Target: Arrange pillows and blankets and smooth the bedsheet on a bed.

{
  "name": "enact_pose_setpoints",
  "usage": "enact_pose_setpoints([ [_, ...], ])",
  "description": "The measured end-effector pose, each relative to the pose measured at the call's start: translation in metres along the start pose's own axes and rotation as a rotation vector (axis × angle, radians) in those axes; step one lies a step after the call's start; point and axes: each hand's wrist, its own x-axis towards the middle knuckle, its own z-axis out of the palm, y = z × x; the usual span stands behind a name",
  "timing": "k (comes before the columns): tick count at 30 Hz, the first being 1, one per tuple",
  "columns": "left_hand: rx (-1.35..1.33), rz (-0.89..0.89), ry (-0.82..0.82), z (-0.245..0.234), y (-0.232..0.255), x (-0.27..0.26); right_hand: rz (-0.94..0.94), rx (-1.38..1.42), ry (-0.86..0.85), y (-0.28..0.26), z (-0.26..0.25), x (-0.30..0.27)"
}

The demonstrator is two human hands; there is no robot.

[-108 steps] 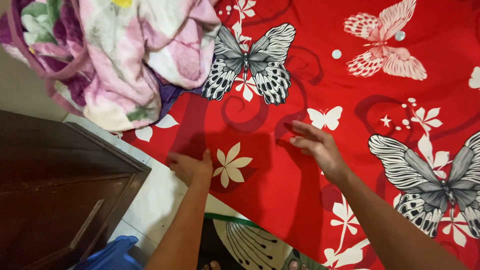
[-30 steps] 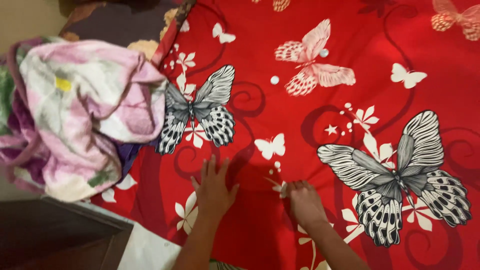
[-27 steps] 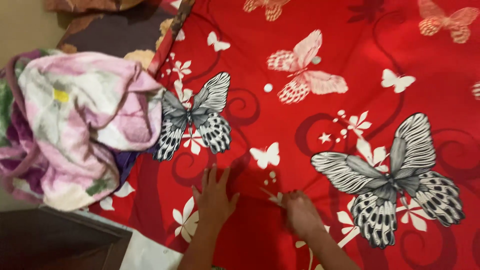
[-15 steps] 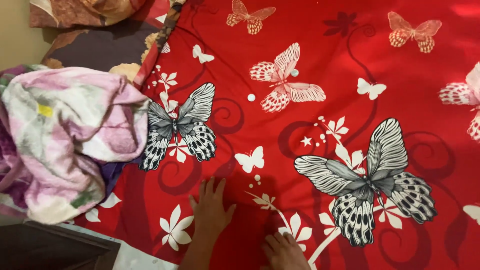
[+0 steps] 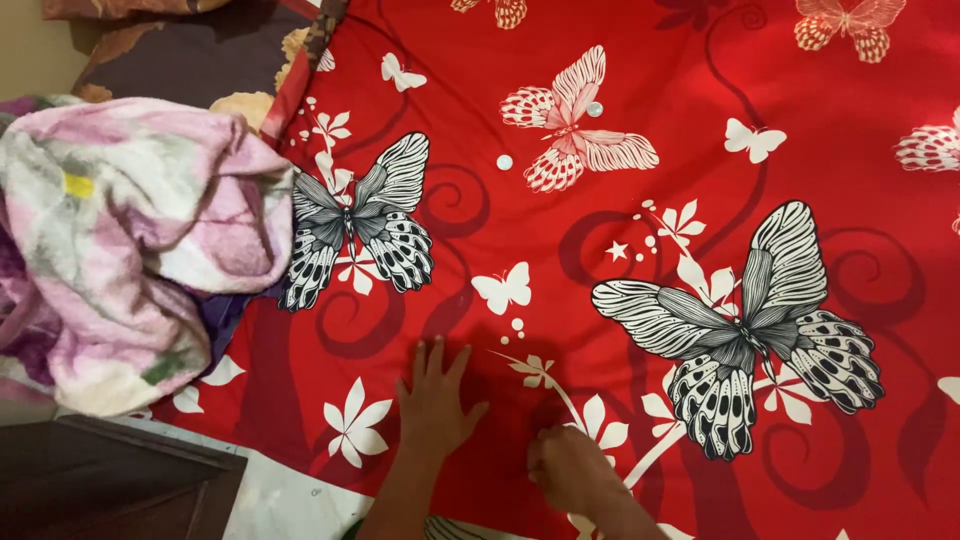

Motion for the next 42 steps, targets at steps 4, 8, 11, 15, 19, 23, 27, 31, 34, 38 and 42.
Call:
enact_pose_setpoints([
  [4, 0.036, 0.002, -0.154, -0.013, 0.009, -0.016, 0.299, 0.210, 0.165, -0.017, -0.033, -0.006],
  [8, 0.100, 0.031, -0.154, 0.001, 0.005, -0.014, 0.282, -0.160, 0.412, -0.017, -0.033, -0.002],
  [11, 0.110, 0.030, -0.120, 0.007, 0.007, -0.014, 0.254, -0.214, 0.462, -0.014, -0.027, 0.001],
  [15, 0.117, 0.016, -0.135, 0.005, 0.008, -0.014, 0.193, -0.256, 0.592, -0.009, -0.017, 0.007],
  [19, 0.114, 0.026, -0.122, 0.004, 0.006, -0.013, 0.207, -0.303, 0.559, 0.000, -0.013, 0.017],
  [23, 0.081, 0.059, -0.079, 0.016, -0.006, -0.007, 0.161, -0.344, 0.547, 0.007, -0.009, 0.024],
  [27, 0.105, 0.044, -0.123, 0.007, -0.003, -0.014, 0.127, -0.175, 0.579, 0.018, 0.005, 0.021],
  [31, 0.109, 0.059, -0.114, 0.006, -0.003, -0.022, 0.082, -0.180, 0.520, 0.019, 0.010, 0.009],
  [34, 0.128, 0.053, -0.121, 0.007, -0.008, -0.027, 0.183, -0.214, 0.345, -0.012, -0.016, -0.007],
  [38, 0.121, 0.062, -0.096, 0.014, -0.013, -0.032, 0.001, -0.179, 0.476, -0.023, 0.002, -0.041],
  [42, 0.106, 0.074, -0.075, 0.019, -0.014, -0.031, -0.085, -0.224, 0.558, -0.015, 0.020, -0.047],
])
